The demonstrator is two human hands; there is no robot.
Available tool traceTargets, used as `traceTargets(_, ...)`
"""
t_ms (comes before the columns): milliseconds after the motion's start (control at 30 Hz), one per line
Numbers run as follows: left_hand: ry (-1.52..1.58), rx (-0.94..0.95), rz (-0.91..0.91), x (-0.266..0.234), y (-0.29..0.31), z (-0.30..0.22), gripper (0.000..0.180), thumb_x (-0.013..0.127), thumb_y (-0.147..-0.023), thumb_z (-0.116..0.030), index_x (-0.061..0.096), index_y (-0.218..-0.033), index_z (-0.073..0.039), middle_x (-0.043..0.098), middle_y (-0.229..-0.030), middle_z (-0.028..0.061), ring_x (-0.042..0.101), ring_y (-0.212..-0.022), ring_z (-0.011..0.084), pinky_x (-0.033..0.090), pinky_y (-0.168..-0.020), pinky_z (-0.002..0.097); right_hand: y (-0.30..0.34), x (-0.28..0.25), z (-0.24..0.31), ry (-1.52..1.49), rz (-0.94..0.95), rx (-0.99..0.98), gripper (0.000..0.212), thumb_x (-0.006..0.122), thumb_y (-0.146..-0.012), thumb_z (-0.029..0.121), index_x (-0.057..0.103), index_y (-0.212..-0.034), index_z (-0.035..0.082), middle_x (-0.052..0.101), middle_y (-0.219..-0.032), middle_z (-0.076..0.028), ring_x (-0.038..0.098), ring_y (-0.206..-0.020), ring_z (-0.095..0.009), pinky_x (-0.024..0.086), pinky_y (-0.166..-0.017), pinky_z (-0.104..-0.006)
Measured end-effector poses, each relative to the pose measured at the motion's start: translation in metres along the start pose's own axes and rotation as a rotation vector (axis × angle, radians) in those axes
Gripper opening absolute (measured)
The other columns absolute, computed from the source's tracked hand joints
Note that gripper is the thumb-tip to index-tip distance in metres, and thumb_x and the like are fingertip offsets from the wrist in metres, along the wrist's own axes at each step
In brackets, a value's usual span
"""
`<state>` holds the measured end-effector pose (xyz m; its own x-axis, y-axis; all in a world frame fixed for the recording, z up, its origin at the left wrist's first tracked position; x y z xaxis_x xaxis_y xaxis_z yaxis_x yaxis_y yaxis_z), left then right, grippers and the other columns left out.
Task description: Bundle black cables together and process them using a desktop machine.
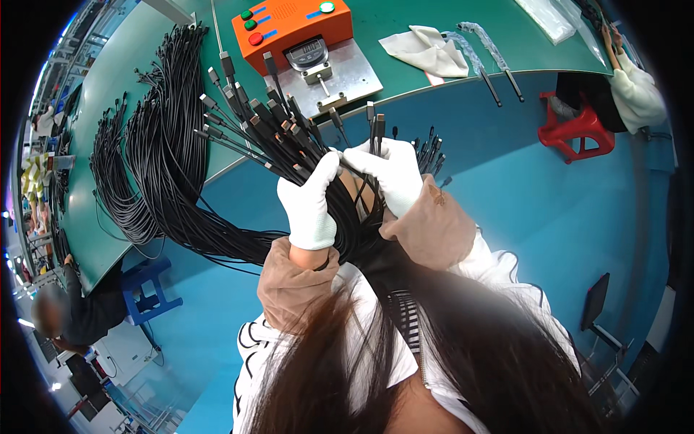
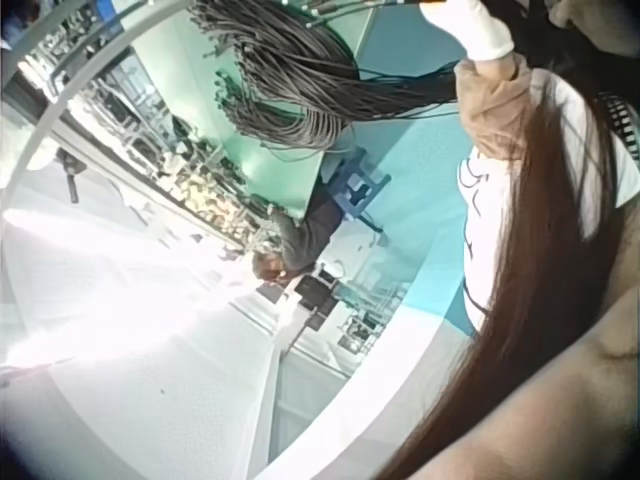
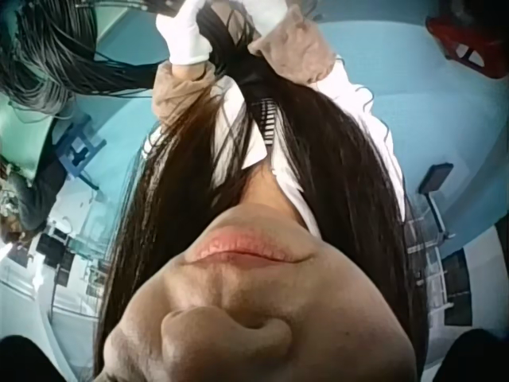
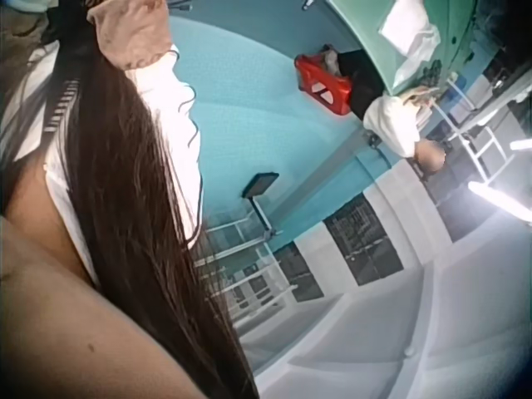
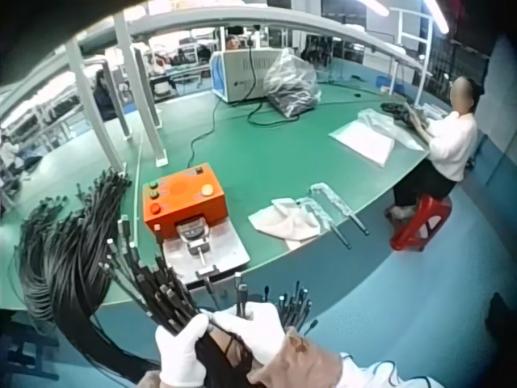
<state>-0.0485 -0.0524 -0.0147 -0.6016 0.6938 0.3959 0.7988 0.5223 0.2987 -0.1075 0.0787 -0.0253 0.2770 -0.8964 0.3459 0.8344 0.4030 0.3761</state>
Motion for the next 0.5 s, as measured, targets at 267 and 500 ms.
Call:
traceTargets(267,-0.063,0.004,0.024,-0.0056,-0.0084,0.0031,0.020,0.069,-0.083,-0.006,0.063,-0.099,0.003,0.065,-0.083,0.0068,0.061,-0.074,0.0137,0.049,-0.069,0.0252,-0.0074,0.0002,-0.0049,-0.085,-0.034,0.023,0.016,0.068,-0.085,0.014,0.068,-0.089,-0.002,0.067,-0.079,-0.005,0.061,-0.070,-0.010,0.048,-0.064,-0.0226)
traceTargets(500,-0.062,-0.013,-0.011,-0.0022,-0.0070,0.0028,0.018,0.072,-0.080,-0.005,0.065,-0.095,0.002,0.065,-0.079,0.0046,0.059,-0.069,0.0123,0.046,-0.065,0.0246,-0.0051,0.0004,-0.0040,-0.173,-0.021,0.050,0.019,0.068,-0.085,0.018,0.067,-0.086,-0.001,0.062,-0.073,-0.001,0.054,-0.068,-0.007,0.042,-0.064,-0.0222)
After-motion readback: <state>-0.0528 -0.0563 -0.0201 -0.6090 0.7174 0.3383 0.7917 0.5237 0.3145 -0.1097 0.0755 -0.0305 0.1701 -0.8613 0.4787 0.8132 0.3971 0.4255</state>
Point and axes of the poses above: each hand's wrist, its own y-axis away from the middle knuckle, its own x-axis out of the palm, z = x × y, the point moved 7 cm from there along -y, towards the middle knuckle
